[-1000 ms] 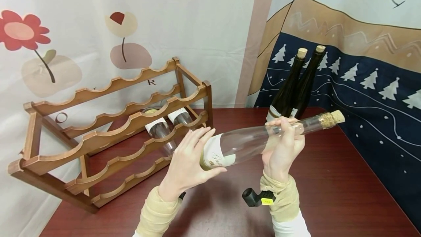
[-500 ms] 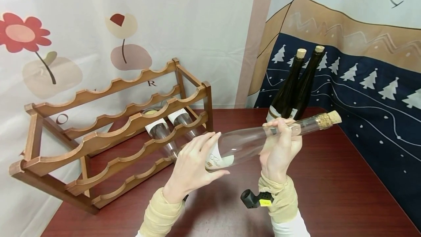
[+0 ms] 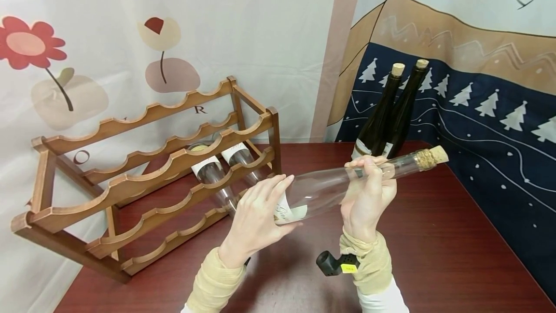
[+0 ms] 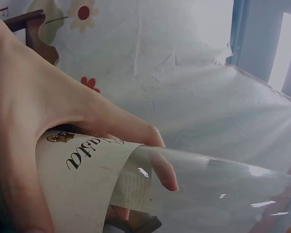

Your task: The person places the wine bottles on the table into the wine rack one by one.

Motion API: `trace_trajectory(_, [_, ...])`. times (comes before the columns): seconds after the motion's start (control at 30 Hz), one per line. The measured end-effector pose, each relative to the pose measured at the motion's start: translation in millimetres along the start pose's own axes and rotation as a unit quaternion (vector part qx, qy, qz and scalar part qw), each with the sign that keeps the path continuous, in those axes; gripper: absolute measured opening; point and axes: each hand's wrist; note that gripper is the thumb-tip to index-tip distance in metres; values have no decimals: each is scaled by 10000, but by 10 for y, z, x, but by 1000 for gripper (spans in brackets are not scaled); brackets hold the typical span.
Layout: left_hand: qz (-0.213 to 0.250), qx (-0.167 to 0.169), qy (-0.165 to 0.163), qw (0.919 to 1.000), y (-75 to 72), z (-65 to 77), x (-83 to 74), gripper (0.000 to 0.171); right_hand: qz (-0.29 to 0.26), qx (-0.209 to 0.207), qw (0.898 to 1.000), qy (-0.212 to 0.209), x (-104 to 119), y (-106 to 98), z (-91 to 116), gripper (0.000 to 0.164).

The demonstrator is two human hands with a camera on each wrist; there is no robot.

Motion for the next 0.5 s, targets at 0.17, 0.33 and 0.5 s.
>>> trace_trajectory(0.17, [-186,-215,166,9995,35,-1,9,93,95,29,9999,-58,-11,3,-2,17])
trace_trajectory(0.33, [-243,-239,151,9993,40,7,10,93,-44,66,10000,12,-21,2,11,16])
trace_trajectory(0.5, [-208,-87,5,9997,27,20,11,95,144,105,9998,103,-23,4,18,16])
Point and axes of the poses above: each hand's wrist, its own z-axis away from the middle knuckle, its own y-axis out of the palm, x = y × z, and after that the axes turned 11 degrees about z, right-handed
